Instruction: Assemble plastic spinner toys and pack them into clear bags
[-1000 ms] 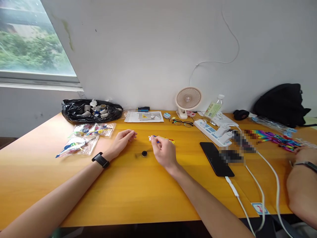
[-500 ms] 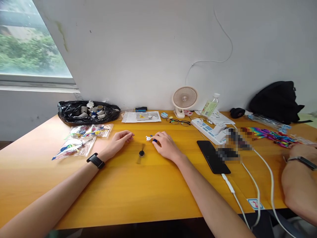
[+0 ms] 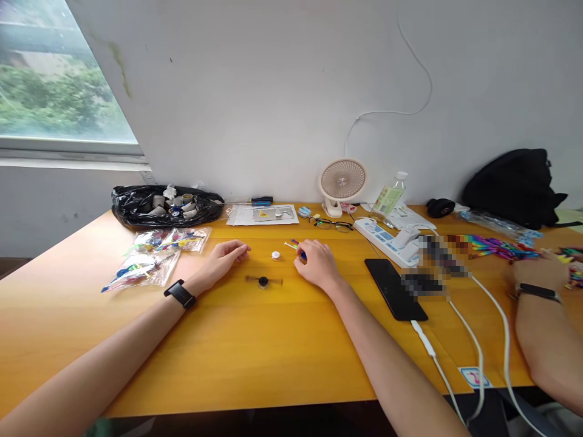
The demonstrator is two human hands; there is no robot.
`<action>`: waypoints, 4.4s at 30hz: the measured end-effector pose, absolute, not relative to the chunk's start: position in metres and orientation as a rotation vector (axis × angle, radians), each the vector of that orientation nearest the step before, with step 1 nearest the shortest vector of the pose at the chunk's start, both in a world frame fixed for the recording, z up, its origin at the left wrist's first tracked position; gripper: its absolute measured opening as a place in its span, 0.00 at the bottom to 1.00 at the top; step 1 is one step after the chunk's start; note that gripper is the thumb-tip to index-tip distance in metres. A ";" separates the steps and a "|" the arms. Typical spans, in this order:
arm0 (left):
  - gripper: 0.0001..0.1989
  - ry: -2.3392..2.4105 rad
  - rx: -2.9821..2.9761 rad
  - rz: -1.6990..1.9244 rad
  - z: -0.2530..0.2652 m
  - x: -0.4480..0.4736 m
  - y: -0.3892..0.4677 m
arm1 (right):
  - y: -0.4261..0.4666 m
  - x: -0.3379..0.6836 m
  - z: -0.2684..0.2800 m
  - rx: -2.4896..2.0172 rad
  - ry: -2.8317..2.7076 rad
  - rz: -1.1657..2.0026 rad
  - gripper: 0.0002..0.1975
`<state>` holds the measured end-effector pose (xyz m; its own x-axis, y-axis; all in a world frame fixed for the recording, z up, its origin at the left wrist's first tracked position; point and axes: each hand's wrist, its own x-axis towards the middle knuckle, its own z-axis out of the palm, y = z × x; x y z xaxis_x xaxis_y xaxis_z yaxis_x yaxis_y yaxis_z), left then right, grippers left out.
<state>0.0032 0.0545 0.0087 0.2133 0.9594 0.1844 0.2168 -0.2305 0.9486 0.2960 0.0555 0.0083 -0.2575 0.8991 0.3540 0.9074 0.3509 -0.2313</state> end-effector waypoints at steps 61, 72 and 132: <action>0.21 1.150 1.742 0.987 0.006 0.005 0.056 | 0.052 0.276 -0.002 -1.089 -2.048 0.166 0.10; 0.20 1.193 1.884 0.955 -0.002 0.005 0.058 | 0.047 0.264 -0.004 -0.940 -2.175 0.419 0.15; 0.17 0.837 2.461 0.839 -0.002 0.019 0.032 | 0.051 0.283 0.015 -1.305 -1.761 0.681 0.20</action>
